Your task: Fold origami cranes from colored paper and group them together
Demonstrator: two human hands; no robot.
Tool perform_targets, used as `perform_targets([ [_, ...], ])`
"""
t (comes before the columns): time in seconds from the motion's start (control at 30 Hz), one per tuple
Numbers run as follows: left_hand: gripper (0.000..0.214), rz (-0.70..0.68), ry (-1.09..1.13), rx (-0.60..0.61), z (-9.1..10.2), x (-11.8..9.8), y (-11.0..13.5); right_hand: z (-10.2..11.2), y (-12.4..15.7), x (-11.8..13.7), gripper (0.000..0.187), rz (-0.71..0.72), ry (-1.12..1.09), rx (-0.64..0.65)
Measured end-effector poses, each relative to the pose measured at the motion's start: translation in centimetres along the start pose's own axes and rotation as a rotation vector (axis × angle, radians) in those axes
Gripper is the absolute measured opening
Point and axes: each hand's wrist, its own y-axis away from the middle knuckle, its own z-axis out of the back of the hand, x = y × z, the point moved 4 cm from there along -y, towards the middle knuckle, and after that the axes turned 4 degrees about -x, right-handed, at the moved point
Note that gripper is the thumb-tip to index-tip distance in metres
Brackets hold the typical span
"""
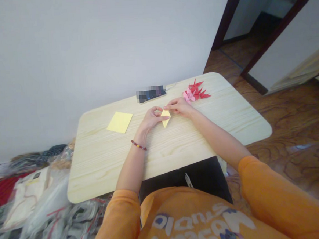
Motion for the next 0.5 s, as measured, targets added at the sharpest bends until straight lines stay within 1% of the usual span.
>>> perform_targets([
  [0.13, 0.054, 0.034, -0.016, 0.044, 0.0, 0.0, 0.2, 0.1, -0.2, -0.4, 0.034, -0.053, -0.003, 0.031],
  [0.23, 0.053, 0.061, -0.038, 0.075, -0.1, 0.3, 0.3, 0.4, -0.5, -0.6, 0.031, -0.065, 0.0, 0.027],
  [0.37, 0.052, 0.085, -0.031, 0.072, -0.1, 0.4, 0.3, 0.9, -0.7, -0.4, 0.031, -0.045, -0.016, 0.007],
  [0.5, 0.048, 0.091, -0.025, 0.052, 0.0, 0.4, 0.3, 1.0, -0.8, -0.2, 0.033, -0.053, -0.014, 0.055],
])
